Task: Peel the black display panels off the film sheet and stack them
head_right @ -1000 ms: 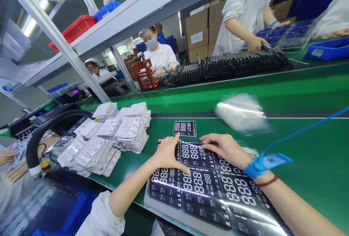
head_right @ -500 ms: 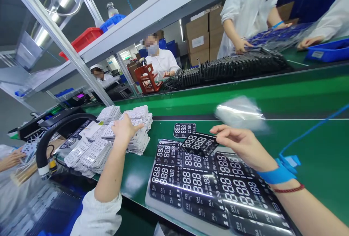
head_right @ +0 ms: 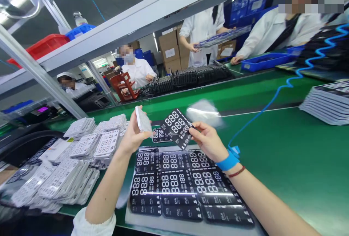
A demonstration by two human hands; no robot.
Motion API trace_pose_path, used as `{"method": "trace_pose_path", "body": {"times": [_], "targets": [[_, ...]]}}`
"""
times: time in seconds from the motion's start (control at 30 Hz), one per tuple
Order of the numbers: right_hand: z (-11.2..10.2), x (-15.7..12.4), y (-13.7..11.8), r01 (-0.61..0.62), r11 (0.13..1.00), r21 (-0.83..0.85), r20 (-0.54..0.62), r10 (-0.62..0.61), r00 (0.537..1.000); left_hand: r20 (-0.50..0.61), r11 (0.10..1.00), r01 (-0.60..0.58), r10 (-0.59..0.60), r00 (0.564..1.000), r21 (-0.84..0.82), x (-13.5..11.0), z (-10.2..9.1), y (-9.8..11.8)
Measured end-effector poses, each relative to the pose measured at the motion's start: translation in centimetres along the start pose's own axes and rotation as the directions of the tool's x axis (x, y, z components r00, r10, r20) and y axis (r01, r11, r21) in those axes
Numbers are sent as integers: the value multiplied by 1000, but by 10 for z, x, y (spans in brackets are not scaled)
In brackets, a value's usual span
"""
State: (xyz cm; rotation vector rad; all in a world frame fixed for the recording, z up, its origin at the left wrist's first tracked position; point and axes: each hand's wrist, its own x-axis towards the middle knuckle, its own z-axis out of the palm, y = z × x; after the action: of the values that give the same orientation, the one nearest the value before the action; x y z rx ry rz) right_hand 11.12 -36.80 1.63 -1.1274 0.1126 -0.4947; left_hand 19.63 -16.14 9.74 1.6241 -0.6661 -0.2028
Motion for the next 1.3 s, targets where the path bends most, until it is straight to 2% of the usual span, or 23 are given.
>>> {"method": "trace_pose_path", "body": {"times": [0.07, 0.13, 0.27, 0.37, 0.53, 0.67, 0.9, 1.03, 1.3], "targets": [[-1, 2, 0, 24, 1000, 5, -14, -24, 1000, 250, 915, 192, -105, 963, -355, 6, 21, -13], [-3, 3, 1, 53, 999, -2, -37, -53, 998, 431, 779, 359, -127, 893, -514, 9, 39, -25], [-6, 2, 0, 134, 984, -116, -47, -140, 989, 601, 579, 578, -181, 778, -575, 11, 59, -41], [-3, -4, -4, 207, 953, -223, -21, -217, 976, 638, 505, 653, -236, 733, -564, 11, 62, -47], [3, -12, -9, 283, 905, -319, -5, -300, 954, 587, 479, 603, -205, 783, -638, 9, 62, -49], [4, -14, -8, 286, 880, -379, -32, -321, 946, 580, 464, 589, -182, 794, -662, 7, 65, -49], [4, -16, -8, 307, 857, -413, -35, -351, 936, 592, 433, 588, -142, 793, -683, 7, 66, -51], [5, -17, -8, 298, 845, -445, -36, -349, 936, 581, 444, 587, -168, 796, -677, 6, 66, -50], [4, -18, -6, 285, 823, -492, -34, -345, 938, 611, 426, 612, -159, 775, -666, 7, 65, -54]]}}
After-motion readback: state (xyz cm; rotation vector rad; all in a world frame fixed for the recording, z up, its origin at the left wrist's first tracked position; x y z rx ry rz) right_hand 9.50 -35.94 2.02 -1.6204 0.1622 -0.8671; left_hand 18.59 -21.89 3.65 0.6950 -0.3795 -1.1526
